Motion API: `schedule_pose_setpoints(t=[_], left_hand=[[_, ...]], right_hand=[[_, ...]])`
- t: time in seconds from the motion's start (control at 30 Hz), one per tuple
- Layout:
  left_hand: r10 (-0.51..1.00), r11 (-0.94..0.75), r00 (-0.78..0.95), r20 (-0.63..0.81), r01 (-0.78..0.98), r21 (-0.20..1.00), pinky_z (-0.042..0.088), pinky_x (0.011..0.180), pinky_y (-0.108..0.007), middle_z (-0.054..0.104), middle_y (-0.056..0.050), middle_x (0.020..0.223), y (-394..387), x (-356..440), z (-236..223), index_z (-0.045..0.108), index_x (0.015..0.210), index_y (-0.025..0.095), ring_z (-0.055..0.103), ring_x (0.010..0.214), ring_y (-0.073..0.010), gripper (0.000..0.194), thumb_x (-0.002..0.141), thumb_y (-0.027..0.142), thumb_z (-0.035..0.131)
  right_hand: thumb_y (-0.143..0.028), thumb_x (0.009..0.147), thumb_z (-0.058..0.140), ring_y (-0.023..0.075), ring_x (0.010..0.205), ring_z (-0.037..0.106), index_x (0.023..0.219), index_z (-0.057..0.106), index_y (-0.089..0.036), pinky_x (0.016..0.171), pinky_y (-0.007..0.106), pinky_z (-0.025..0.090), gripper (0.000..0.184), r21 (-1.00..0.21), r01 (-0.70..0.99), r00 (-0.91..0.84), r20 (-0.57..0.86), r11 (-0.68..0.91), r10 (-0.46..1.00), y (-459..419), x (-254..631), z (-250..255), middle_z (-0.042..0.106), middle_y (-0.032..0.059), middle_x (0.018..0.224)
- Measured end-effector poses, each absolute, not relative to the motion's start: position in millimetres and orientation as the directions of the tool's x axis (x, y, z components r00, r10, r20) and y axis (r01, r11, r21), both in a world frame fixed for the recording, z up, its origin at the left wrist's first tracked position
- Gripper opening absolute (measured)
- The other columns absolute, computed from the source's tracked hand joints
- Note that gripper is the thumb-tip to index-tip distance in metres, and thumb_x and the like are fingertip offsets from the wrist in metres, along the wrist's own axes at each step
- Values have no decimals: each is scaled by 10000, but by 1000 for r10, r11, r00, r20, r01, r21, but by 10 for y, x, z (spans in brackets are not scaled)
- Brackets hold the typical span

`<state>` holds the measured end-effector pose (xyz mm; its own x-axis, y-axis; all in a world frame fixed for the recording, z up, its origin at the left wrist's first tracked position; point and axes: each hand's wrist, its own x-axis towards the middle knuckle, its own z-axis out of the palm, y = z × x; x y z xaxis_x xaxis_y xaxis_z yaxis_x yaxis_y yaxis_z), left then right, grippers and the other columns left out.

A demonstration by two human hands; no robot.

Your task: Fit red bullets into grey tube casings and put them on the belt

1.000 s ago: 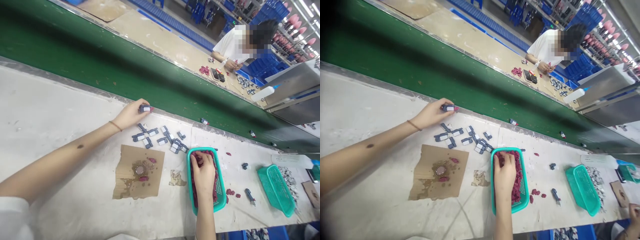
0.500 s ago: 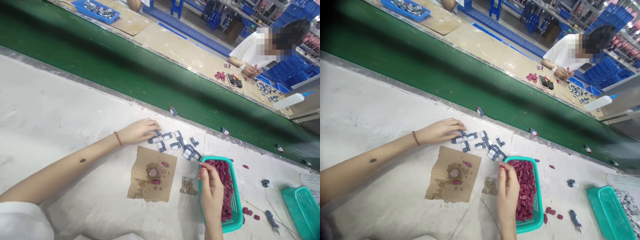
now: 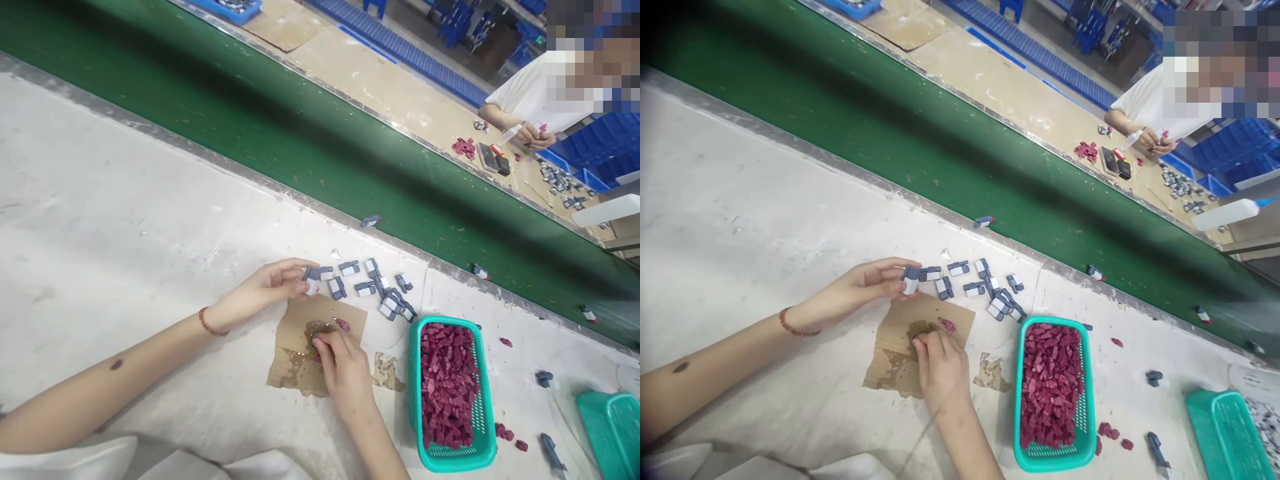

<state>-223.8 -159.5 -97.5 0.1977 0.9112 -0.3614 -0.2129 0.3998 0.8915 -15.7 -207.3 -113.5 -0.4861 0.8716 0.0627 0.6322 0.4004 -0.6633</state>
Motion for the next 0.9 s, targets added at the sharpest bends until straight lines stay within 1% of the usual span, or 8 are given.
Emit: schedule_pose_setpoints(t=[0.07, 0.2, 0.27, 0.37, 0.47, 0.6, 0.73, 0.9], left_hand=[[902, 422, 197, -384, -213, 881, 522, 804, -322, 707, -66, 975, -1674, -2238, -957, 623, 1100, 191, 658, 866, -211, 440, 728, 381, 763], [893, 445, 168, -417, -189, 875, 516, 786, -307, 696, -41, 894, -1770, -2225, -959, 625, 895, 181, 638, 814, -187, 315, 690, 354, 790], [886, 459, 168, -432, -185, 869, 519, 767, -304, 687, -34, 880, -1803, -2211, -969, 602, 849, 179, 634, 809, -183, 298, 684, 343, 788], [872, 486, 191, -451, -223, 845, 529, 746, -313, 692, -56, 960, -1848, -2186, -981, 605, 950, 185, 643, 836, -195, 351, 681, 331, 779], [859, 506, 225, -460, -237, 829, 534, 737, -309, 689, -79, 1028, -1894, -2159, -991, 635, 981, 180, 644, 863, -203, 359, 683, 324, 774], [849, 524, 243, -470, -274, 806, 532, 687, -278, 684, -42, 857, -1960, -2105, -1018, 639, 854, 163, 626, 763, -165, 297, 662, 324, 798], [880, 474, 194, -432, -313, 823, 546, 688, -293, 695, -50, 871, -2026, -2027, -1047, 606, 791, 167, 635, 777, -173, 320, 637, 340, 825], [923, 383, 168, -346, -340, 859, 564, 714, -310, 708, -65, 871, -2087, -1965, -1051, 608, 768, 165, 661, 853, -207, 320, 638, 350, 834]], right_hand=[[-275, 1007, 345, 184, 617, 608, 803, 619, -210, 552, 288, 455, 347, -599, 655, -524, 79, 460, 848, -2063, -171, -1136, 655, 46, 685], [-273, 1012, 323, 189, 600, 595, 776, 600, -209, 541, 295, 442, 370, -548, 689, -528, 68, 474, 847, -2053, -187, -1128, 645, 50, 679], [-273, 1004, 344, 185, 585, 584, 762, 594, -216, 536, 292, 436, 353, -568, 694, -509, 47, 442, 860, -2050, -188, -1127, 638, 42, 668], [-269, 972, 411, 178, 587, 590, 758, 605, -220, 546, 282, 452, 292, -685, 649, -463, -13, 330, 886, -2043, -187, -1114, 650, 33, 677], [-295, 926, 487, 159, 572, 599, 763, 625, -215, 533, 257, 470, 228, -848, 524, -335, -122, 77, 934, -2023, -181, -1071, 665, 15, 673], [-410, 862, 583, 124, 462, 523, 729, 625, -194, 448, 226, 437, 257, -953, 243, -128, -219, -183, 967, -1981, -164, -972, 579, -26, 534], [-498, 824, 630, 93, 390, 442, 675, 589, -194, 393, 213, 400, 341, -966, 57, -51, -256, -254, 965, -1968, -207, -851, 522, -45, 485], [-518, 805, 653, 91, 391, 445, 682, 592, -195, 398, 215, 417, 351, -970, -2, -52, -244, -245, 968, -1986, -333, -778, 519, -47, 477]])
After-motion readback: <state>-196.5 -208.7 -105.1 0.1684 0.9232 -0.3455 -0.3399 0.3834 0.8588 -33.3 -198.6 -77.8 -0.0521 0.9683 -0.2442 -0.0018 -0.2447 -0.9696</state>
